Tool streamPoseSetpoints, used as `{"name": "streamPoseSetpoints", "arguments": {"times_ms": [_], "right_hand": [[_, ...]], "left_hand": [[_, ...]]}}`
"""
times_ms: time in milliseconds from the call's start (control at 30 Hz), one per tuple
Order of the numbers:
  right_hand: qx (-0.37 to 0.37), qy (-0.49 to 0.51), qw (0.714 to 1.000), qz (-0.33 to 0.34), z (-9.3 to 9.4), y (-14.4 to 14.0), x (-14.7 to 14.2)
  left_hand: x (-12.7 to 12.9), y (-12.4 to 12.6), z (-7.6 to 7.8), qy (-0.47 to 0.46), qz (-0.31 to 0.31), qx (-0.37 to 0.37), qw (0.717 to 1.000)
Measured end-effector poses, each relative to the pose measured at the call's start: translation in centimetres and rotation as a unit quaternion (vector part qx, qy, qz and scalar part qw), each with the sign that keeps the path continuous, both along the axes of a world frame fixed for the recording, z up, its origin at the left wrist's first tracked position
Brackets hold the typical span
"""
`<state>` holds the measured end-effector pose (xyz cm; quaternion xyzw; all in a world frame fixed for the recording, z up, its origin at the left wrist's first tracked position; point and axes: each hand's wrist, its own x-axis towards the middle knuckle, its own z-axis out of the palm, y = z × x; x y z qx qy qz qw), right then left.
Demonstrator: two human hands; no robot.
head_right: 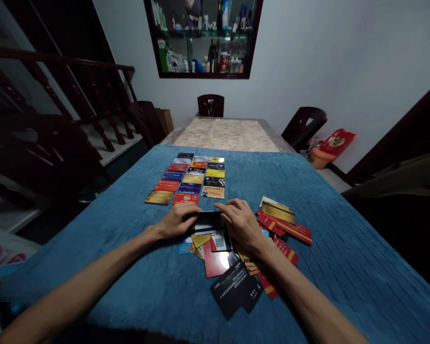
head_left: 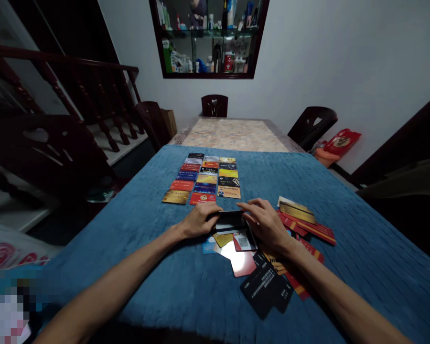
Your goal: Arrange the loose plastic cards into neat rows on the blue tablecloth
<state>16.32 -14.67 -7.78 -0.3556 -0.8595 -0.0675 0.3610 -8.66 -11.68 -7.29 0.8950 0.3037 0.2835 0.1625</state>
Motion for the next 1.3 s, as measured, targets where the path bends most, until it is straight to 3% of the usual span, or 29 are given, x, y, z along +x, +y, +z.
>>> {"name": "streamPoseSetpoints", "arguments": {"times_ms": [633,967,1300], "right_hand": [[0.028,-0.049,0.998,-0.028,-0.9,0.8,-0.3],[0.039,-0.024,0.999,-0.026,-0.9,0.9,-0.4],[0.027,-0.058,0.997,-0.038,-0.1,0.4,-0.6]], "left_hand": [[-0.3,0.7,-0.8,-0.036,-0.015,0.014,0.999],[-0.3,1.0,-1.5,-0.077,0.011,0.032,0.996],[-0.2,0.6,-0.8,-0.133,0.048,0.011,0.990]]}}
